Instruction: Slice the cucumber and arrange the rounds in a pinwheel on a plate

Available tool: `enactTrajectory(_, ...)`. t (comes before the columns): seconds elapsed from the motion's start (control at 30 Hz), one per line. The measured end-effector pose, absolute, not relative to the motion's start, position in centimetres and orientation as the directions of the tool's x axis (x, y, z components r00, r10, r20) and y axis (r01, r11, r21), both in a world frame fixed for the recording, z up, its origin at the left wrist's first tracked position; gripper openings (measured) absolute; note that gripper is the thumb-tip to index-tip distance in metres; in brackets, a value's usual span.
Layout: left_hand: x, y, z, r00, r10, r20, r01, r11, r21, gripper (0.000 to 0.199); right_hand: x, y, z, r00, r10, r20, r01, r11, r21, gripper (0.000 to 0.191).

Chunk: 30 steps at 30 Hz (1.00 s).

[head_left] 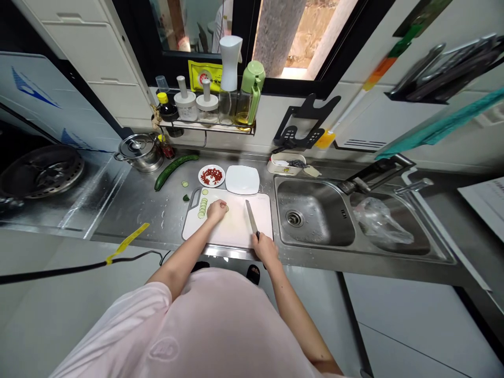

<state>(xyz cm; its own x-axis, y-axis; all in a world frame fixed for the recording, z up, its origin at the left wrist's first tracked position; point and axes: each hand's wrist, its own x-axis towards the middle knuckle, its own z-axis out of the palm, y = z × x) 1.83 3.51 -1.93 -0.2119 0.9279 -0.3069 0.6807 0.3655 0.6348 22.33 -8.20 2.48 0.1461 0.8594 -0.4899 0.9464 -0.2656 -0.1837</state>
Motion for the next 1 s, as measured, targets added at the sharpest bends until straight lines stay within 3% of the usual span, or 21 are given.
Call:
enactTrajectory(0.3, 1.1, -0.9, -1.6, -0.1, 0.961, -0.259, 0.659, 0.259, 0.706, 0.014, 22.5, -8.1, 2.3, 0.135, 0.861, -0.491, 0.95, -0.253, -0.182, 0.048)
enactTrajectory(0.63, -5.0, -3.8, -2.2, -0.308, 0.931, -0.198, 0.594, 0.351, 0.724, 0.02, 22.4, -8.2, 2.4, 0.133, 0.868, -0.479, 0.947, -0.253, -0.196, 0.047)
enactTrajectory(1.0, -7.6, -3.6, -2.6, -0.378, 0.919, -0.111, 0.742, 0.372, 0.558, 0.013, 22.3, -8.2, 2.3, 0.127, 0.862, -0.491, 0.954, -0.242, -0.177, 0.049)
